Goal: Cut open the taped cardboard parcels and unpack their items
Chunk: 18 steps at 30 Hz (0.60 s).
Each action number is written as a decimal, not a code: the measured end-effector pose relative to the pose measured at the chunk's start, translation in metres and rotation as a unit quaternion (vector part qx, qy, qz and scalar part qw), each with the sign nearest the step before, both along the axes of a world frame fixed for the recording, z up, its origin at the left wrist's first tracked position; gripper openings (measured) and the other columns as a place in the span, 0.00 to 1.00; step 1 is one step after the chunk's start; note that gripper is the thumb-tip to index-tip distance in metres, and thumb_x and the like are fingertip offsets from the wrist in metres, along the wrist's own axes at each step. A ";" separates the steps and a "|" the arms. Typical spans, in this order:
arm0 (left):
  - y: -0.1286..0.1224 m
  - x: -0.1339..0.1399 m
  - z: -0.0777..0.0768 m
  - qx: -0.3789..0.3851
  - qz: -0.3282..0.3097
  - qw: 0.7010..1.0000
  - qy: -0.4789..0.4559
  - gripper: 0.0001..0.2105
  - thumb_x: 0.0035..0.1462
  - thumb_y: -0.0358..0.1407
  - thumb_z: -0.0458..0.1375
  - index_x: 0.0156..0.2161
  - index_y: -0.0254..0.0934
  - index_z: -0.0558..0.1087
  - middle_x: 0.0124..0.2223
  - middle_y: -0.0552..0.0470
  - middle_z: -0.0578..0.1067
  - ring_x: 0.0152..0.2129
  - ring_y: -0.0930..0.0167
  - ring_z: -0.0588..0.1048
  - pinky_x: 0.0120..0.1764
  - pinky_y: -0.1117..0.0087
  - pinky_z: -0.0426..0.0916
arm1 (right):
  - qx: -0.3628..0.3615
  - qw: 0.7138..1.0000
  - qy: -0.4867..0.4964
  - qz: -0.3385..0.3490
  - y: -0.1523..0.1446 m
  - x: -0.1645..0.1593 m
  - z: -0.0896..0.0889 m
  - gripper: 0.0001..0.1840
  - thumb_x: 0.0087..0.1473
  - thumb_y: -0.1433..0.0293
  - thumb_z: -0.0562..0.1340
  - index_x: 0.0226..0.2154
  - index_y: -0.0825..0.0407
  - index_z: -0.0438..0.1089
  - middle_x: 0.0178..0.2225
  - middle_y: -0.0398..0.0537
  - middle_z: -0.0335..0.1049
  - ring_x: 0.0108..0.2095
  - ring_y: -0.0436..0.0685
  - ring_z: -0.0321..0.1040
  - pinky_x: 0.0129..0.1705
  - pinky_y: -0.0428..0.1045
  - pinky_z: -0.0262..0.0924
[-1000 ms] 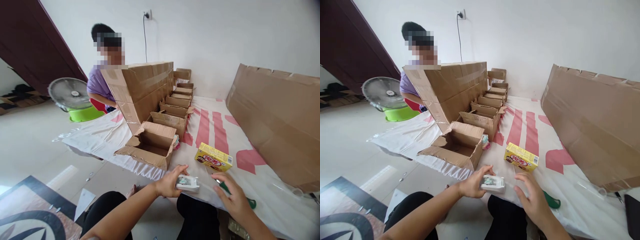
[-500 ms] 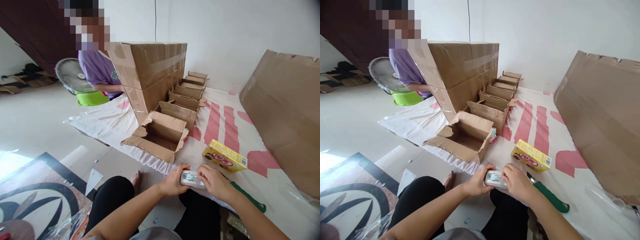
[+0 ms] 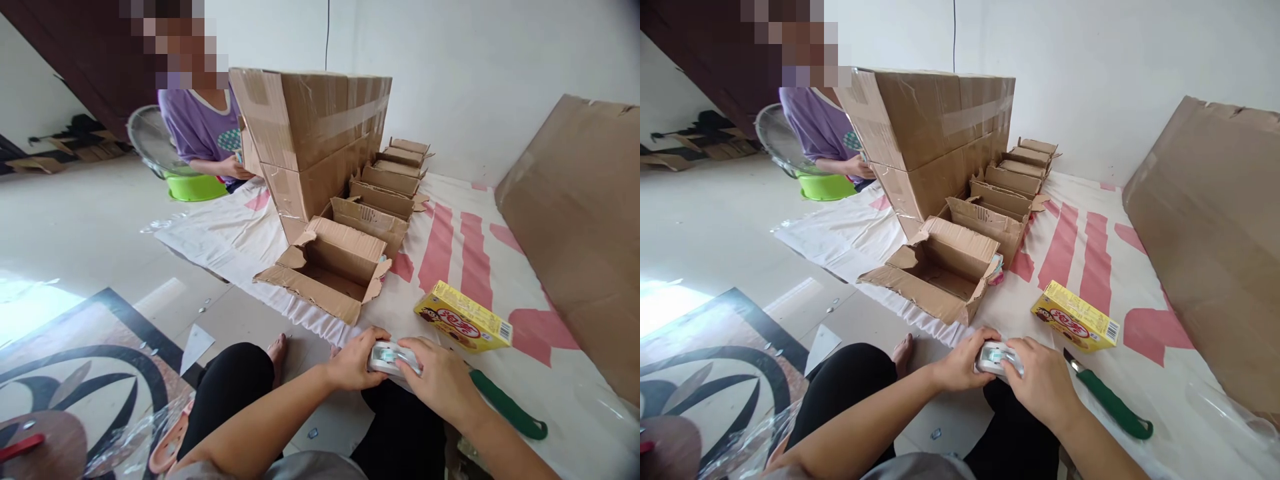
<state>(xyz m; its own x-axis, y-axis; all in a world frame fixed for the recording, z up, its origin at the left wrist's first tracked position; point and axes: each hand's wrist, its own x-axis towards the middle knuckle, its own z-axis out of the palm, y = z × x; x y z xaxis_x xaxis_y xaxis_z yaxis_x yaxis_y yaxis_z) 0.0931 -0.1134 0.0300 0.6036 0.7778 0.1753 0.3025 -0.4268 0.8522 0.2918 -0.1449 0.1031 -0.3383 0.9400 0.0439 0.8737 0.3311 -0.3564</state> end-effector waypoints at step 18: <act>-0.003 -0.001 -0.011 0.094 -0.013 0.990 -0.105 0.26 0.47 0.34 0.65 0.50 0.39 0.60 0.47 0.41 0.72 0.45 0.62 0.74 0.47 0.61 0.70 | 0.119 0.979 0.073 0.147 0.000 0.008 -0.024 0.07 0.54 0.76 0.61 0.37 0.50 0.69 0.30 0.44 0.71 0.29 0.54 0.68 0.30 0.50 0.62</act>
<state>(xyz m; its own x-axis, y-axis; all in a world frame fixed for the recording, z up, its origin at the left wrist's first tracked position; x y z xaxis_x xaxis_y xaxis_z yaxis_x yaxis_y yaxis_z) 0.0921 -0.1161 0.0190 0.5569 0.7048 0.4395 0.1138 -0.5889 0.8002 0.2995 -0.1446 0.0790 -0.5662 0.7605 0.3178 0.6734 0.6492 -0.3537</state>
